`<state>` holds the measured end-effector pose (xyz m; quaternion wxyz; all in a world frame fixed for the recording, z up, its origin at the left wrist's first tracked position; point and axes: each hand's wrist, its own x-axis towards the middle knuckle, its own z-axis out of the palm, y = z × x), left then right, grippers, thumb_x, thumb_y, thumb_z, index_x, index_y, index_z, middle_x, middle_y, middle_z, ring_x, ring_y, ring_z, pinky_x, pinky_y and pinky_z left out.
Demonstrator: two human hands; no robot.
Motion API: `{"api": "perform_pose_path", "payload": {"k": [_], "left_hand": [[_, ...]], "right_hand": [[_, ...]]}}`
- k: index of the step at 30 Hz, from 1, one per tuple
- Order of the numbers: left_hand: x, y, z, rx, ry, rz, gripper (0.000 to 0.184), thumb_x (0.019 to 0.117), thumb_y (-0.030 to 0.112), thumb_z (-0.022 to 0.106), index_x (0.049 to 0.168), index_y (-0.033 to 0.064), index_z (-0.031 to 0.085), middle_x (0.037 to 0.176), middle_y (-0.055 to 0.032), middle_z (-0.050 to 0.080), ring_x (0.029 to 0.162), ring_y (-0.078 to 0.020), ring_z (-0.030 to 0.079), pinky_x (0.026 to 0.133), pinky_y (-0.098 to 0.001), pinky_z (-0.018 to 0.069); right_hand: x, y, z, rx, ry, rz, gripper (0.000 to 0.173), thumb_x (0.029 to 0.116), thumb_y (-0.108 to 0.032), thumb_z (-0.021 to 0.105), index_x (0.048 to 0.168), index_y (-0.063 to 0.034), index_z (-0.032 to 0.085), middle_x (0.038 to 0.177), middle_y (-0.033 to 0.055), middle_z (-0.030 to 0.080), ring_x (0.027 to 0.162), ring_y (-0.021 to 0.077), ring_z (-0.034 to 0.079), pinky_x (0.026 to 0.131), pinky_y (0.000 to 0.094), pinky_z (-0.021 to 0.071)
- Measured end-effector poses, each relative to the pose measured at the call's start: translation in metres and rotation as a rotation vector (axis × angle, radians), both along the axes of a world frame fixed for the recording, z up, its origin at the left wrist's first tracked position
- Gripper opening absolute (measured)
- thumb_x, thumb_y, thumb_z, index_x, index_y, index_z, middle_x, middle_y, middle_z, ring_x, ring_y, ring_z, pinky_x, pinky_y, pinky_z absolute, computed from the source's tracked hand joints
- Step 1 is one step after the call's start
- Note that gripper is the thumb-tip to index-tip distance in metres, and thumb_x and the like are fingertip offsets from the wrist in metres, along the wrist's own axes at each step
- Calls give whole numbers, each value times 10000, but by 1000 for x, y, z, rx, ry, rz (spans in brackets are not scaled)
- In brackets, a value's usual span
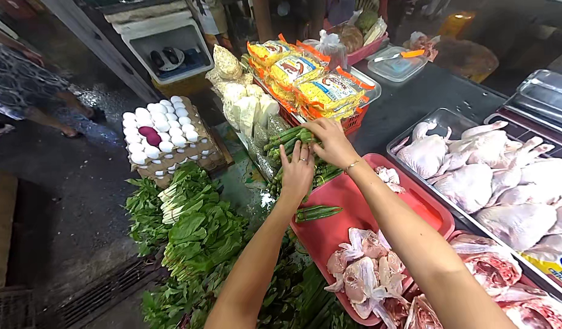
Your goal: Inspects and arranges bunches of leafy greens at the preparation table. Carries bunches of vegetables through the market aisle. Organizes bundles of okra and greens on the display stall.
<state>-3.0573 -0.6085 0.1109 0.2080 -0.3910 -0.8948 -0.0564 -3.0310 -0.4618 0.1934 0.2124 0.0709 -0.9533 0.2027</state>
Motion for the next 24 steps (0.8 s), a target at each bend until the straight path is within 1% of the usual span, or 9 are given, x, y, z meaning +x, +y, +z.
{"api": "perform_pose_path", "payload": {"k": [2, 5, 8, 10, 12, 14, 16, 19, 24], "left_hand": [[3, -20, -5, 263, -24, 48, 414, 942, 219, 711, 1317, 52, 657, 1416, -173, 585, 1398, -401, 465, 1156, -722, 230], [0, -40, -10, 442, -126, 179, 368, 938, 255, 728, 1247, 60, 693, 1295, -197, 635, 1255, -422, 557, 1070, -646, 378], [-8, -43, -9, 530, -229, 206, 392, 933, 258, 737, 1259, 47, 679, 1258, -204, 659, 1222, -423, 582, 1040, -621, 409], [-11, -44, -8, 531, -246, 203, 424, 930, 285, 740, 1262, 33, 663, 1236, -203, 666, 1210, -420, 589, 1029, -615, 414], [-12, -46, -7, 510, -263, 201, 434, 940, 311, 728, 1267, 35, 653, 1229, -202, 663, 1208, -419, 586, 1023, -619, 414], [-13, -47, -5, 505, -279, 199, 424, 938, 311, 726, 1258, 41, 658, 1220, -203, 663, 1202, -424, 587, 1002, -632, 423], [-12, -47, -5, 507, -316, 220, 460, 942, 342, 720, 1283, 43, 644, 1233, -206, 651, 1204, -428, 581, 999, -628, 428], [-7, -44, -8, 535, -387, 235, 531, 944, 356, 721, 1343, 29, 594, 1294, -226, 609, 1227, -439, 558, 1009, -620, 432], [-2, -40, -19, 554, -397, 254, 620, 905, 353, 770, 1398, 45, 553, 1356, -222, 567, 1242, -420, 546, 1011, -596, 449]], "right_hand": [[-15, -9, 1, 144, -9, 130, 496, 904, -44, 706, 1371, -202, 657, 1303, 143, 653, 1301, 355, 558, 1168, 597, 327], [-31, -18, -12, 163, -139, 216, 519, 883, -54, 753, 1375, -191, 663, 1348, 167, 622, 1359, 373, 507, 1194, 563, 319], [-35, -21, -19, 97, -321, 217, 649, 895, -118, 738, 1508, -158, 529, 1547, 192, 461, 1489, 366, 359, 1243, 512, 261], [-26, -22, -13, 66, -285, 194, 643, 882, -106, 711, 1499, -139, 533, 1575, 189, 421, 1498, 364, 341, 1235, 510, 282], [-3, -26, -8, 73, -167, 200, 348, 874, -90, 683, 1220, -60, 692, 1332, 186, 603, 1313, 367, 530, 1108, 526, 433], [34, -37, -10, 138, -303, 233, 112, 899, -113, 690, 977, -60, 750, 1061, 149, 688, 1082, 338, 645, 955, 547, 524], [63, -50, -43, 245, -610, 243, 200, 921, -190, 722, 1063, -50, 741, 1094, 171, 704, 1068, 362, 673, 917, 591, 543], [82, -49, -104, 300, -760, 251, 518, 908, -172, 752, 1349, 0, 540, 1315, 251, 593, 1245, 426, 581, 1036, 591, 465], [96, -30, -99, 222, -742, 311, 416, 918, -69, 681, 1312, -18, 559, 1285, 219, 624, 1227, 391, 607, 1034, 549, 493]]}}
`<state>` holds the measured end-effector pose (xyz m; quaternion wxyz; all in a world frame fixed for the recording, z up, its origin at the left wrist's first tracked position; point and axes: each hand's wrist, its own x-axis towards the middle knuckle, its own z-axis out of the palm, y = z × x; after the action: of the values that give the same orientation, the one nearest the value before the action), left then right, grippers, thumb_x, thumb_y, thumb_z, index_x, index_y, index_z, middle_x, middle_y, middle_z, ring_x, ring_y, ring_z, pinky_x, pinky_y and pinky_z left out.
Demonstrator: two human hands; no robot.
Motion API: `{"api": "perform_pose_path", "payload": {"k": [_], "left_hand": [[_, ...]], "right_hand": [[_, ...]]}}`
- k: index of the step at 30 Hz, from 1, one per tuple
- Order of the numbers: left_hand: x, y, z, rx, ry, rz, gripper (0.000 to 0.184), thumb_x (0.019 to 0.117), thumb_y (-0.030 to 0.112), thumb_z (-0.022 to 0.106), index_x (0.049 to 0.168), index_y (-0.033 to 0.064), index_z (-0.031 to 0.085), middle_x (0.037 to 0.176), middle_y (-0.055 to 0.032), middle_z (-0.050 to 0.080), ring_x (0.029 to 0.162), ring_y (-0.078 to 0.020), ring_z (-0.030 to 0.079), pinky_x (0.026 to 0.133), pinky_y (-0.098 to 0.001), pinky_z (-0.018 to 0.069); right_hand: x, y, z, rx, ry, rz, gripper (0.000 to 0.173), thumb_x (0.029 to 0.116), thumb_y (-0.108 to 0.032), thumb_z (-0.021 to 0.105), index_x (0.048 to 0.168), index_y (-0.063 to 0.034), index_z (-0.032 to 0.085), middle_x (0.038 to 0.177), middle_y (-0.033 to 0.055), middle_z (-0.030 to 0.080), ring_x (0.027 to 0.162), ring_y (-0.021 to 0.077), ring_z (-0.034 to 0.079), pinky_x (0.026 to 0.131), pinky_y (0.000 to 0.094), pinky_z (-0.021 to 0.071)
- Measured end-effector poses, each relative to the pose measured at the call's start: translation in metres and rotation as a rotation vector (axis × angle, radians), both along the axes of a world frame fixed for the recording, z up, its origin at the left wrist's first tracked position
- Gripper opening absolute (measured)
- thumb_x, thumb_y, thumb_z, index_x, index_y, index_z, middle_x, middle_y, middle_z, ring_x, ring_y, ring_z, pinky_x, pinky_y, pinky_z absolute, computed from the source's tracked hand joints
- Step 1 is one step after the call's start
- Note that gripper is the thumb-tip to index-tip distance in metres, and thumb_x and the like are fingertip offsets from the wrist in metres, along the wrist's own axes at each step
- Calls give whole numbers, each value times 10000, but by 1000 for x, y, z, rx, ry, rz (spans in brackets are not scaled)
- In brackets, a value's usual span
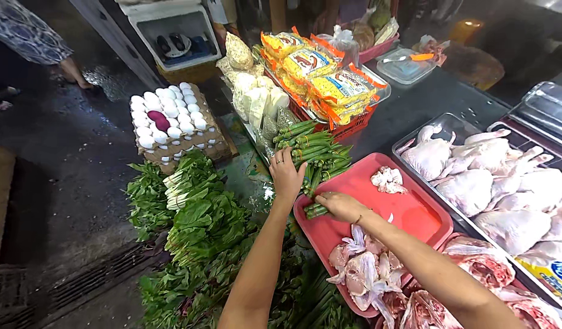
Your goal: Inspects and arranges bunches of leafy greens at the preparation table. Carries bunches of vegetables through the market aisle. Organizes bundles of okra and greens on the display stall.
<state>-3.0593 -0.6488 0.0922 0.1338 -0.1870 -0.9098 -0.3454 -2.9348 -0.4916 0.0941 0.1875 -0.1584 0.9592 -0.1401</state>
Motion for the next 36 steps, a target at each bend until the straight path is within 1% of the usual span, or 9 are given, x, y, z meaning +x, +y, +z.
{"api": "perform_pose_path", "payload": {"k": [5, 9, 16, 21, 24, 28, 31, 33, 36], "left_hand": [[12, -8, -3, 179, -108, 56, 672, 902, 334, 775, 1435, 23, 507, 1441, -258, 500, 1331, -450, 479, 1057, -622, 422], [49, -7, -13, 312, -255, 135, 610, 943, 286, 709, 1428, -12, 490, 1415, -283, 502, 1325, -448, 482, 1098, -584, 414], [96, -14, -16, 288, -430, 54, 664, 940, 286, 694, 1494, 15, 448, 1511, -263, 429, 1374, -420, 447, 1108, -538, 419], [118, -57, -9, 238, -454, -18, 667, 934, 284, 694, 1506, 43, 449, 1548, -251, 390, 1422, -414, 393, 1137, -512, 395], [142, -101, -12, 252, -385, -77, 616, 925, 254, 706, 1448, -5, 510, 1508, -282, 431, 1407, -428, 419, 1134, -539, 404], [203, -177, -32, 282, -455, -117, 452, 981, 190, 628, 1382, -8, 568, 1417, -244, 534, 1232, -333, 607, 979, -469, 556], [267, -237, -47, 271, -534, -134, 307, 1044, 143, 510, 1233, -46, 660, 1048, -193, 709, 902, -277, 713, 847, -467, 594], [308, -270, -51, 277, -563, -149, 303, 1052, 138, 476, 1086, -65, 698, 770, -142, 675, 662, -228, 651, 689, -439, 568], [365, -304, -44, 313, -627, -187, 363, 1066, 172, 461, 911, -75, 679, 684, -99, 597, 623, -159, 572, 664, -369, 518]], "right_hand": [[-22, 23, 93, -252, 264, -168, 385, 893, -148, 773, 1245, -48, 651, 1163, 178, 684, 1089, 339, 667, 980, 559, 530], [-104, 19, 138, -73, 462, -146, 461, 870, -145, 802, 1287, -70, 622, 1188, 188, 682, 1181, 409, 615, 1062, 632, 430], [-190, 1, 136, 227, 208, -116, 477, 886, -29, 729, 1349, -78, 624, 1271, 227, 665, 1264, 451, 579, 1070, 652, 427], [-183, 11, 128, 131, 252, -175, 498, 868, -41, 742, 1353, -114, 653, 1375, 227, 603, 1318, 437, 539, 1063, 668, 426], [-141, 9, 146, 21, 329, -242, 503, 882, 36, 690, 1372, -58, 625, 1427, 254, 549, 1331, 446, 523, 1078, 647, 428], [-31, 1, 145, -135, 455, -269, 405, 903, 55, 671, 1302, -13, 653, 1309, 238, 633, 1201, 409, 625, 1033, 606, 497], [72, -27, 131, -191, 208, -379, 328, 1025, -87, 551, 1331, -2, 632, 1266, 201, 667, 1164, 316, 655, 1055, 496, 501], [151, -68, 113, -344, 147, -459, 302, 1038, -118, 532, 1275, 12, 666, 1175, 177, 708, 1094, 259, 683, 1028, 437, 519], [266, -161, 63, -818, 76, -663, 242, 996, -84, 586, 1190, 11, 694, 1031, 86, 733, 933, 133, 709, 916, 328, 581]]}}
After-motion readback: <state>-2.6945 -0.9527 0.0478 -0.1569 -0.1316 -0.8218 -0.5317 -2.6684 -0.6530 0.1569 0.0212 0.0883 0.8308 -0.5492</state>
